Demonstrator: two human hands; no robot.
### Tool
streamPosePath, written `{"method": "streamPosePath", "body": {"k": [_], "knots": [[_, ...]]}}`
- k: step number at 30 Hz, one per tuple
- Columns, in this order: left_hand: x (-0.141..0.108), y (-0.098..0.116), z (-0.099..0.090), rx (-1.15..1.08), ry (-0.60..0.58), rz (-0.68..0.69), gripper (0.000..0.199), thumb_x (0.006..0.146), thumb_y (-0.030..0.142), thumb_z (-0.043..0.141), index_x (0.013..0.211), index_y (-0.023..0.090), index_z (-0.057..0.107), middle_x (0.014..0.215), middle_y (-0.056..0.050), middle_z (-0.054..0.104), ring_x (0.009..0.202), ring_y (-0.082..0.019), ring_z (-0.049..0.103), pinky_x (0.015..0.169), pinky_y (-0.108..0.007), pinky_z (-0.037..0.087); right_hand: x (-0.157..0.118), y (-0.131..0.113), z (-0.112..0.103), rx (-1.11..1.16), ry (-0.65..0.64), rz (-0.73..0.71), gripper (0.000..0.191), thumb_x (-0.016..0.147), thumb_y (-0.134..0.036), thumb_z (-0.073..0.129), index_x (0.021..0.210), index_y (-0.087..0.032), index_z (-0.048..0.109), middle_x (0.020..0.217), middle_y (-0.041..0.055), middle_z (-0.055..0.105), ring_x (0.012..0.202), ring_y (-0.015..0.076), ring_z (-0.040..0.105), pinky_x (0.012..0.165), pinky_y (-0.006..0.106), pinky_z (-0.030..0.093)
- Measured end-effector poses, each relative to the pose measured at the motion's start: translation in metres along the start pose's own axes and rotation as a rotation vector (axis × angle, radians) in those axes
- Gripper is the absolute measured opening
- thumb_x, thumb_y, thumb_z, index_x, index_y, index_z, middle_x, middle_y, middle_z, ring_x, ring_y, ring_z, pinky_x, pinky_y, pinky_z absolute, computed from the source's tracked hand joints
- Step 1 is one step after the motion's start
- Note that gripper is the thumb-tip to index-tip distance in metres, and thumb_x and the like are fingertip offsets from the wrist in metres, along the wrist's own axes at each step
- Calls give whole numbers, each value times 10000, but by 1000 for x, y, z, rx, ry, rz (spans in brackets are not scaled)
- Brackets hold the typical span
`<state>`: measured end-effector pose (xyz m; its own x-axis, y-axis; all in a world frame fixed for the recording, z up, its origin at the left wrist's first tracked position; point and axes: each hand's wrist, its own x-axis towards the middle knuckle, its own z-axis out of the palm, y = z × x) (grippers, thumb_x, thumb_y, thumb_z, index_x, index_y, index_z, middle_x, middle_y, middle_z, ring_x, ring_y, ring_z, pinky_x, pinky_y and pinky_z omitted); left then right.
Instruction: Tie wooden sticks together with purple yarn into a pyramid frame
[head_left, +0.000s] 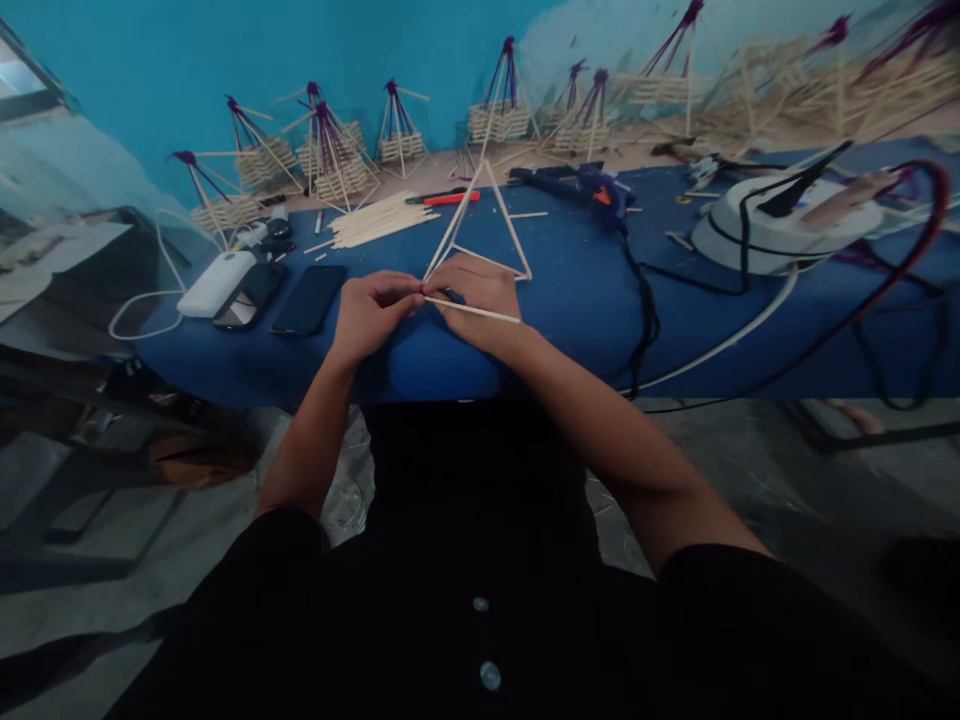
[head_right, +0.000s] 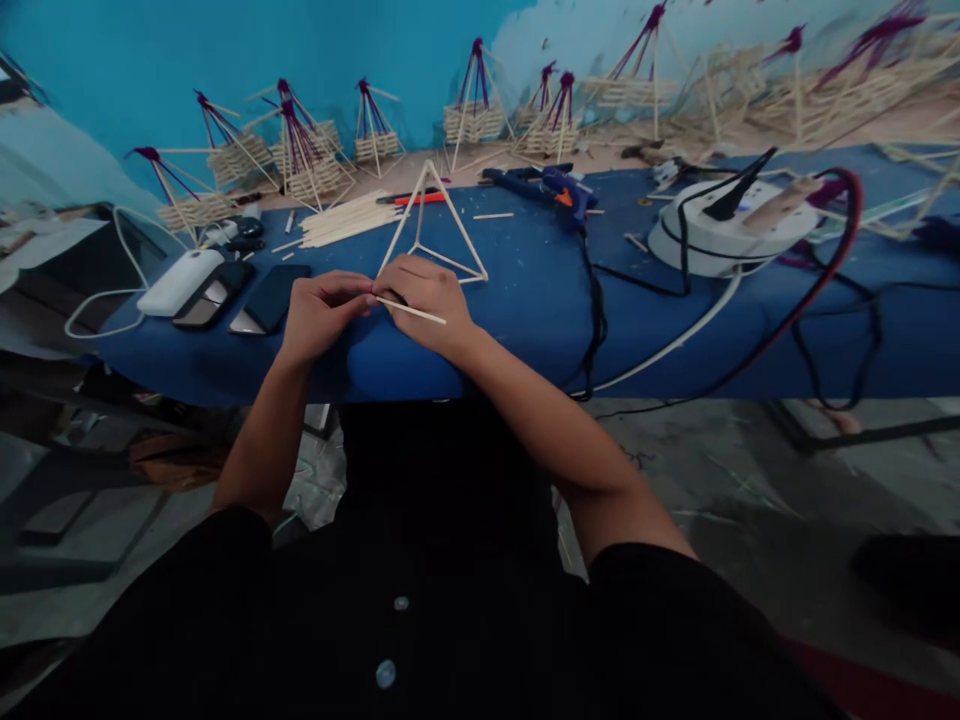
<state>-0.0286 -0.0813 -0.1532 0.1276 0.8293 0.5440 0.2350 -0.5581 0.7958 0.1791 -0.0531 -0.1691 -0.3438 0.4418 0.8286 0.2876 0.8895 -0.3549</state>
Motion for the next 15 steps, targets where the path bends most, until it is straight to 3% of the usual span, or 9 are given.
{"method": "streamPosePath", "body": {"k": [4, 9, 12, 15], "knots": [[-3, 5, 2, 58, -2, -3, 296, 764, 475, 1000, 885, 217, 921, 1001, -97, 897, 949, -244, 843, 900, -356, 692, -2, -6, -6, -4, -78, 125, 153, 1027, -304, 661, 1038, -227, 792, 1038, 64, 812, 942, 233, 737, 899, 395, 589], [-7, 4, 5, 31, -8, -40, 378, 764, 534, 1019, 901, 199, 910, 1021, -103, 899, 983, -265, 852, 971, -390, 690, -5, -9, -14, 76, -71, 159, 235, 875, -226, 686, 1073, -191, 807, 1042, 68, 821, 916, 211, 731, 884, 368, 593], [-6, 1, 6, 17, -12, -35, 304, 775, 468, 1021, 903, 213, 913, 1015, -86, 899, 986, -261, 853, 983, -397, 688, -5, -8, -14, 133, -58, 206, 314, 785, -151, 669, 1062, -181, 816, 994, 49, 828, 871, 189, 735, 860, 346, 599], [-5, -1, 7, 9, -23, -22, 184, 788, 346, 999, 898, 224, 916, 1012, -67, 899, 978, -245, 849, 981, -388, 684, -4, -7, -15, 161, -76, 275, 208, 850, -184, 714, 1026, -205, 822, 976, 41, 828, 882, 190, 741, 872, 353, 610]]}}
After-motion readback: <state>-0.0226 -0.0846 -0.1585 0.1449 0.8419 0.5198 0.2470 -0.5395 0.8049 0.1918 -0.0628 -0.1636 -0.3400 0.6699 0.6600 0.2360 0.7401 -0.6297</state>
